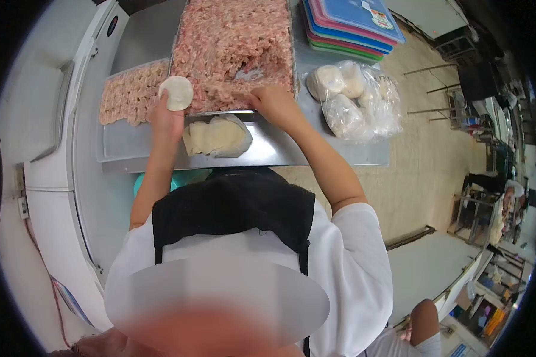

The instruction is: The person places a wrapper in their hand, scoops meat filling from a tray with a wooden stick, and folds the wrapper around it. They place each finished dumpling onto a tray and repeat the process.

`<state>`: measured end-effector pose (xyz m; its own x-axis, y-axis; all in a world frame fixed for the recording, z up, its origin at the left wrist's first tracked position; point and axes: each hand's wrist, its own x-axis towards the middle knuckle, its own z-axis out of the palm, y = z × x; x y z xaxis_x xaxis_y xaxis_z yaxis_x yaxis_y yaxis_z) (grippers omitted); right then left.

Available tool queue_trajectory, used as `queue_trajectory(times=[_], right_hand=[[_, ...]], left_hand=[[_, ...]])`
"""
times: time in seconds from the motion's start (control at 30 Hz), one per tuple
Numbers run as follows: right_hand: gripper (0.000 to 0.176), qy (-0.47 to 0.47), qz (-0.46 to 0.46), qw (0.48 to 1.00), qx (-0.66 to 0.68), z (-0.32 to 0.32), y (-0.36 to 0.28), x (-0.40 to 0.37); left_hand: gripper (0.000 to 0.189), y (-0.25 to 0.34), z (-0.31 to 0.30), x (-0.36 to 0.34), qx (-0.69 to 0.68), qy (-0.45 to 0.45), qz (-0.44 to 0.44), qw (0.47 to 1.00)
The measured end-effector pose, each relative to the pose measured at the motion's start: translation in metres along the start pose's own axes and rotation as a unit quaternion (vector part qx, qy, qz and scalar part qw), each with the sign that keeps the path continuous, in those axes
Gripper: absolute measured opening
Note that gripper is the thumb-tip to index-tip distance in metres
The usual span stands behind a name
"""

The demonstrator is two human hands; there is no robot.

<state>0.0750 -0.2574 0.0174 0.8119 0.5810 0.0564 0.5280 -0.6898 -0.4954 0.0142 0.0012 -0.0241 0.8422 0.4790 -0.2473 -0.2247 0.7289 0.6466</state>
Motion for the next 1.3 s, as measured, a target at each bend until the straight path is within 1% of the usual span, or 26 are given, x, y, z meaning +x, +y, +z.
queue_trajectory(times=[0.07, 0.13, 0.17, 0.23, 0.27, 0.37, 0.4, 0.47, 0.57, 0.6, 0.67, 0.7, 0.73, 0.77, 0.83, 0.87, 0.93, 0.97, 1.03, 1.07, 1.1, 1.17, 1.2, 1.23, 1.27, 1.3], right_hand=[[0.033, -0.024, 0.033, 0.988, 0.148, 0.0, -0.002, -0.005], [0.031, 0.022, 0.05, 0.985, 0.161, -0.007, -0.014, -0.006], [0.031, 0.045, 0.058, 0.983, 0.167, -0.012, -0.021, -0.005], [0.03, 0.046, 0.083, 0.978, 0.187, -0.021, -0.033, -0.001], [0.03, 0.047, 0.095, 0.975, 0.196, -0.023, -0.036, -0.001], [0.031, 0.127, -0.023, 0.978, 0.163, 0.016, -0.014, -0.003], [0.03, 0.102, -0.009, 0.987, 0.124, 0.008, -0.017, -0.006], [0.029, 0.052, 0.019, 0.997, 0.046, -0.028, -0.027, -0.017], [0.025, 0.005, 0.079, 0.986, -0.144, -0.072, -0.052, -0.033], [0.02, 0.031, 0.087, 0.986, -0.138, -0.075, -0.062, -0.034], [0.021, 0.102, 0.013, 0.99, -0.097, -0.05, -0.057, -0.03], [0.021, 0.137, -0.025, 0.987, -0.074, -0.035, -0.048, -0.029], [0.022, 0.128, -0.068, 0.988, -0.045, -0.032, -0.046, -0.023], [0.023, 0.085, -0.03, 0.991, -0.095, -0.038, -0.041, -0.027], [0.026, -0.006, 0.039, 0.98, -0.194, -0.078, -0.061, -0.03], [0.023, 0.024, 0.007, 0.981, -0.19, -0.078, -0.064, -0.032], [0.018, 0.083, -0.059, 0.978, -0.181, -0.072, -0.071, -0.034], [0.018, 0.083, -0.063, 0.981, -0.162, -0.067, -0.067, -0.032], [0.019, 0.083, -0.074, 0.986, -0.126, -0.059, -0.053, -0.026], [0.024, 0.081, -0.091, 0.988, -0.097, -0.067, -0.044, -0.025], [0.026, 0.071, -0.053, 0.996, -0.021, -0.076, -0.04, -0.026], [0.031, 0.049, 0.029, 0.99, 0.128, -0.092, -0.031, -0.029], [0.035, 0.057, 0.051, 0.983, 0.164, -0.094, -0.027, -0.031], [0.035, 0.018, 0.063, 0.977, 0.205, -0.098, -0.025, -0.035], [0.035, -0.022, 0.074, 0.967, 0.245, -0.104, -0.024, -0.037], [0.035, -0.064, 0.083, 0.953, 0.284, -0.109, -0.024, -0.04]], left_hand=[[0.03, -0.009, 0.008, 0.003, -0.003, -0.03, -0.035, 0.999], [0.031, -0.017, 0.022, 0.007, 0.007, -0.056, -0.078, 0.995], [0.033, -0.019, 0.032, 0.005, -0.01, -0.064, -0.109, 0.992], [0.038, -0.012, 0.076, -0.009, -0.048, -0.082, -0.167, 0.981], [0.05, -0.016, 0.087, -0.008, -0.058, -0.112, -0.141, 0.982], [0.059, -0.005, 0.109, -0.003, -0.151, -0.091, -0.223, 0.959], [0.064, -0.004, 0.107, 0.0, -0.154, -0.085, -0.226, 0.958], [0.072, -0.006, 0.1, 0.009, -0.158, -0.074, -0.23, 0.957], [0.076, -0.018, 0.088, 0.026, -0.118, -0.083, -0.164, 0.976], [0.076, -0.016, 0.09, 0.023, -0.126, -0.092, -0.183, 0.971], [0.078, -0.009, 0.095, 0.02, -0.143, -0.11, -0.217, 0.959], [0.077, -0.002, 0.102, 0.013, -0.13, -0.099, -0.222, 0.961], [0.077, 0.005, 0.112, 0.001, -0.116, -0.089, -0.226, 0.963], [0.076, 0.008, 0.118, -0.007, -0.104, -0.078, -0.229, 0.965], [0.074, 0.005, 0.112, -0.004, -0.08, -0.046, -0.212, 0.973], [0.073, 0.002, 0.109, -0.004, -0.063, -0.028, -0.209, 0.976], [0.069, -0.001, 0.116, -0.009, -0.088, -0.08, -0.186, 0.975], [0.067, -0.003, 0.119, -0.01, -0.101, -0.106, -0.173, 0.974], [0.064, -0.009, 0.117, -0.006, -0.135, -0.057, -0.168, 0.975], [0.063, -0.01, 0.116, -0.004, -0.155, -0.032, -0.161, 0.974], [0.06, -0.006, 0.116, -0.007, -0.146, -0.086, -0.155, 0.973], [0.059, 0.001, 0.113, -0.018, -0.124, -0.194, -0.145, 0.962], [0.061, 0.002, 0.112, -0.022, 0.004, -0.25, -0.095, 0.964], [0.065, 0.003, 0.109, -0.025, 0.132, -0.299, -0.044, 0.944], [0.071, 0.002, 0.107, -0.029, 0.258, -0.34, 0.007, 0.904], [0.068, 0.005, 0.11, -0.033, 0.323, -0.358, 0.067, 0.874]])
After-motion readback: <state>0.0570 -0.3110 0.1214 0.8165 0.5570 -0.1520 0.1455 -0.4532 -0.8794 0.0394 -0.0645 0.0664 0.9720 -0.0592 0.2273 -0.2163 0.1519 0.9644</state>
